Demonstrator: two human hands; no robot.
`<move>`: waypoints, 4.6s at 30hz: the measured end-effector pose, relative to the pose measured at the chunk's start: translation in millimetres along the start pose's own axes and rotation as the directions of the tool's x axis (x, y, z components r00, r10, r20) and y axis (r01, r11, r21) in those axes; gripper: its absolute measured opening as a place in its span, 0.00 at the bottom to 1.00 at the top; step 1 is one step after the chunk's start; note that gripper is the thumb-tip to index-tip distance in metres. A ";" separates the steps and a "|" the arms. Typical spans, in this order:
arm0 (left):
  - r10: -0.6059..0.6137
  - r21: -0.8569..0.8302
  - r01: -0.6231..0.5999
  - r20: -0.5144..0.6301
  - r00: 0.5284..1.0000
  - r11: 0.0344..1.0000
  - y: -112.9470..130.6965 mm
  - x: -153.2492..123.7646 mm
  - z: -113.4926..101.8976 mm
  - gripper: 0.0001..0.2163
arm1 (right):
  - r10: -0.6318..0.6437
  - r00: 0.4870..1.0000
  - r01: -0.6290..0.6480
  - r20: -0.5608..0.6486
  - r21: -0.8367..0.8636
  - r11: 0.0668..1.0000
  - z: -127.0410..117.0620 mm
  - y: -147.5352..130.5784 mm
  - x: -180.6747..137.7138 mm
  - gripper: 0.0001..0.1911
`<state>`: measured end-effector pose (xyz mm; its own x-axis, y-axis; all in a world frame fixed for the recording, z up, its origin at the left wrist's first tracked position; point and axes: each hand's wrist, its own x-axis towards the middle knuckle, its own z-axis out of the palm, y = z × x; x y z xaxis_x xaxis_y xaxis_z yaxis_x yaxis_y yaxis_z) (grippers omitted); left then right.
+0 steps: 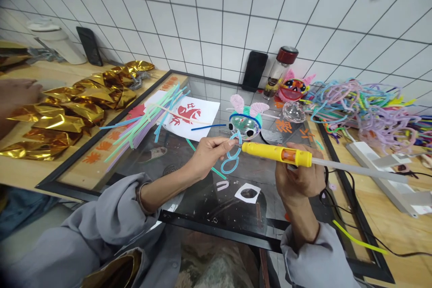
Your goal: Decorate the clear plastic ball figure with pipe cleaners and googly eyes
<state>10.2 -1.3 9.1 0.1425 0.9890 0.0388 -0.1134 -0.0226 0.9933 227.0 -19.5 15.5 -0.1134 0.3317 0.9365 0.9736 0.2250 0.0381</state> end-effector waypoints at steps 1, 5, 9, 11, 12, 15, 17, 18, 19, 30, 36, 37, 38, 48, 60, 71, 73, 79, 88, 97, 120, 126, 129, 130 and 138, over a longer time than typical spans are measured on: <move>0.015 0.025 -0.016 0.024 1.000 1.000 -0.4 -0.7 -0.1 0.16 | 0.047 0.999 -0.046 0.017 -0.012 0.999 0.0 1.2 -1.8 0.06; 0.073 0.099 -0.080 0.071 0.995 0.992 -0.2 -2.7 -0.7 0.15 | 0.209 0.974 -0.216 0.082 0.079 0.973 -0.6 5.0 -4.8 0.05; 0.069 0.099 -0.076 0.070 0.995 0.992 0.5 -2.4 -0.9 0.15 | 0.221 0.972 -0.226 0.077 0.073 0.971 -1.5 7.7 -4.7 0.04; 0.070 0.104 -0.077 0.071 0.995 0.992 0.1 -2.2 -0.8 0.15 | 0.198 0.978 -0.203 0.059 0.084 0.976 -0.6 8.9 -5.0 0.03; 0.072 0.109 -0.079 0.070 0.995 0.991 -0.2 -2.2 -0.9 0.15 | 0.191 0.980 -0.195 0.055 0.092 0.976 0.2 9.4 -5.1 0.03; 0.085 0.132 -0.095 0.079 0.993 0.987 -0.4 -3.1 -1.1 0.16 | 0.169 0.985 -0.171 0.044 0.057 0.984 3.0 9.8 -4.5 0.02; 0.098 0.150 -0.111 0.095 0.991 0.982 0.7 -4.0 -1.3 0.17 | 0.133 0.991 -0.133 0.025 0.026 0.991 4.1 9.6 -3.5 0.01; 0.104 0.157 -0.119 0.104 0.989 0.980 1.5 -4.5 -1.3 0.17 | 0.106 0.994 -0.106 0.006 0.019 0.994 4.5 9.4 -2.9 0.00; 0.108 0.160 -0.125 0.111 0.988 0.979 2.5 -4.9 -1.2 0.18 | 0.078 0.997 -0.078 -0.016 0.015 0.997 4.8 9.3 -2.4 0.00; 0.113 0.187 -0.134 0.118 0.987 0.973 5.3 -6.1 -0.5 0.18 | 0.135 0.991 -0.133 0.025 -0.072 0.989 3.4 8.6 -2.2 0.06; 0.112 0.204 -0.133 0.111 0.987 0.970 6.1 -6.9 -0.3 0.18 | 0.161 0.986 -0.159 0.031 -0.058 0.986 3.1 9.0 -2.2 0.08; 0.113 0.202 -0.134 0.110 0.987 0.970 6.3 -7.0 -0.1 0.18 | 0.172 0.984 -0.170 0.042 -0.052 0.984 3.1 9.1 -2.5 0.08; 0.114 0.200 -0.134 0.111 0.987 0.971 6.4 -7.1 0.0 0.17 | 0.185 0.981 -0.183 0.051 -0.049 0.982 3.0 9.3 -3.1 0.08; 0.101 0.183 -0.119 0.104 0.989 0.976 5.1 -5.8 0.0 0.16 | 0.336 0.942 -0.336 -0.008 -0.048 0.941 7.6 23.8 -2.6 0.07; -0.235 -0.091 0.269 0.282 0.930 0.959 5.6 -7.6 -0.3 0.23 | 0.738 0.540 -0.582 0.404 -0.454 0.675 30.5 84.8 -8.2 0.27; -0.384 -0.273 0.608 0.570 0.726 0.745 9.4 -7.7 -5.0 0.13 | 0.761 0.428 -0.462 0.487 -0.606 0.648 23.8 78.3 -7.3 0.24; -0.382 -0.307 0.634 0.588 0.713 0.710 10.6 -6.9 -5.3 0.10 | 0.720 0.544 -0.516 0.431 -0.504 0.692 22.5 72.3 -5.1 0.23; -0.403 -0.385 0.701 0.612 0.681 0.599 15.4 -2.2 -7.6 0.06 | 0.456 0.625 -0.780 0.633 0.518 0.351 23.0 7.6 10.8 0.15; -0.407 -0.476 0.724 0.609 0.681 0.498 26.1 -1.6 -10.4 0.11 | 0.237 0.730 -0.683 0.641 0.702 0.203 18.5 -48.6 32.4 0.08; -0.434 -0.459 0.741 0.609 0.664 0.490 18.5 -0.3 -10.8 0.12 | 0.173 0.785 -0.619 0.595 0.748 0.241 16.8 -47.5 21.0 0.04; -0.435 -0.406 0.770 0.652 0.621 0.492 15.2 -1.5 -9.5 0.07 | 0.061 0.738 -0.667 0.672 0.714 0.215 18.6 -43.8 15.0 0.05; -0.451 -0.404 0.766 0.634 0.628 0.500 17.2 -1.8 -8.2 0.14 | 0.038 0.719 -0.681 0.694 0.693 0.236 15.8 -42.3 15.3 0.10; -0.475 -0.364 0.750 0.602 0.642 0.553 14.6 -0.1 -6.4 0.20 | 0.099 0.687 -0.722 0.720 0.659 0.213 19.6 -33.8 13.0 0.10; -0.480 -0.348 0.723 0.567 0.670 0.597 13.0 0.8 -6.0 0.21 | 0.138 0.675 -0.736 0.725 0.647 0.196 21.9 -29.3 12.2 0.10; 0.076 -0.068 -0.082 -0.093 0.993 0.994 1.9 6.5 -12.5 0.18 | 0.441 0.494 -0.842 0.749 0.539 0.028 41.9 0.1 8.0 0.14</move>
<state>-1.4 7.0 9.8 0.0417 0.9937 0.1036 -0.1911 -0.0938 0.9771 217.9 21.6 8.4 0.2248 0.9496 0.2183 0.0156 0.2205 -0.9753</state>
